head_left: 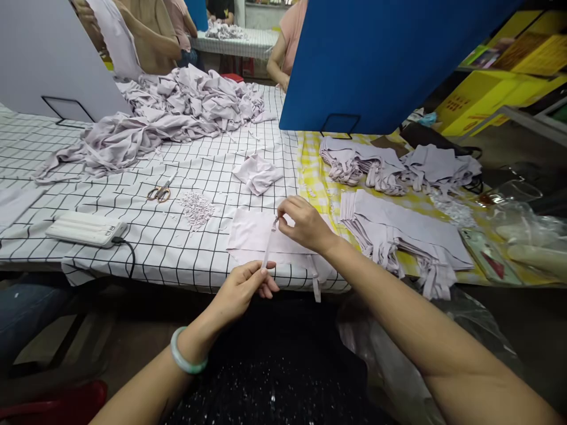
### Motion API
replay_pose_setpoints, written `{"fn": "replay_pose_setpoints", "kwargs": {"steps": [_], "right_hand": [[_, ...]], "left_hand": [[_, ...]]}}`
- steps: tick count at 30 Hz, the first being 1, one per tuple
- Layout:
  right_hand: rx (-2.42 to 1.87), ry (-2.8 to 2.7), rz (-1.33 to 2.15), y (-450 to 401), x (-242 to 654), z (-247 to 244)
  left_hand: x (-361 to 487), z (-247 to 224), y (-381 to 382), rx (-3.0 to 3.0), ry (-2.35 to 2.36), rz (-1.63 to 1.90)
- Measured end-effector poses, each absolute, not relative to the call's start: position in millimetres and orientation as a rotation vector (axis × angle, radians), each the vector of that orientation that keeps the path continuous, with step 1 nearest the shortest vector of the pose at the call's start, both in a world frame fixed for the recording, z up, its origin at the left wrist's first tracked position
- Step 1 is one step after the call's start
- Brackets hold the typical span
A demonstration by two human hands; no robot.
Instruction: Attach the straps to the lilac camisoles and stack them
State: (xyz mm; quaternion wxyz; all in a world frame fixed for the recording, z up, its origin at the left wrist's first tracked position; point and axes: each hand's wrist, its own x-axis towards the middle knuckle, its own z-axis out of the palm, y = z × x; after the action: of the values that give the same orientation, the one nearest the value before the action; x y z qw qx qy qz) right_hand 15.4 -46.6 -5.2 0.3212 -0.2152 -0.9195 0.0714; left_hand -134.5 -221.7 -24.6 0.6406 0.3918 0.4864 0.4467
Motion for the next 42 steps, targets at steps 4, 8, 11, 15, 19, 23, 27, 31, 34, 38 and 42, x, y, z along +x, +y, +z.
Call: {"fn": "replay_pose_setpoints", "kwargs": {"steps": [4,8,11,15,19,23,27,31,34,38,42], "right_hand": [[-0.522,-2.572,-0.025,-9,-3,-27],[-0.480,-2.652,0.038,-1,-7,-51],[-0.466,-2.617,0.247,1,1,-61],[-0.560,-2.482,0.529,3,11,-57],[-0.536,-2.528,0.525,-9,4,-51],[-0.536,-2.677,0.376,-29,-1,-44],[-0.685,-2.390,0.333,-57,21,-21],[-0.855,-2.213,0.267,-106,65,-13],[-0.975,-2.236,0.201,-143,101,-31],[-1.152,-2.146,0.189,-167,136,-56],[-1.162,-2.118,0.180,-162,147,-56]], "left_hand": [[-137,-37,-220,0.770,1.162,1.144],[-138,-46,-220,0.684,1.222,1.198],[-139,-49,-219,0.626,1.234,1.197],[-138,-47,-216,0.652,1.275,1.160],[-138,-45,-219,0.746,1.330,1.133],[-154,-40,-223,1.020,1.544,1.108],[-193,-29,-197,1.552,2.027,1.025],[-216,-22,-153,1.660,2.254,0.554],[-217,-16,-135,1.588,2.149,0.339],[-215,-5,-133,1.568,2.030,0.432],[-202,3,-127,1.375,1.864,0.791]]}}
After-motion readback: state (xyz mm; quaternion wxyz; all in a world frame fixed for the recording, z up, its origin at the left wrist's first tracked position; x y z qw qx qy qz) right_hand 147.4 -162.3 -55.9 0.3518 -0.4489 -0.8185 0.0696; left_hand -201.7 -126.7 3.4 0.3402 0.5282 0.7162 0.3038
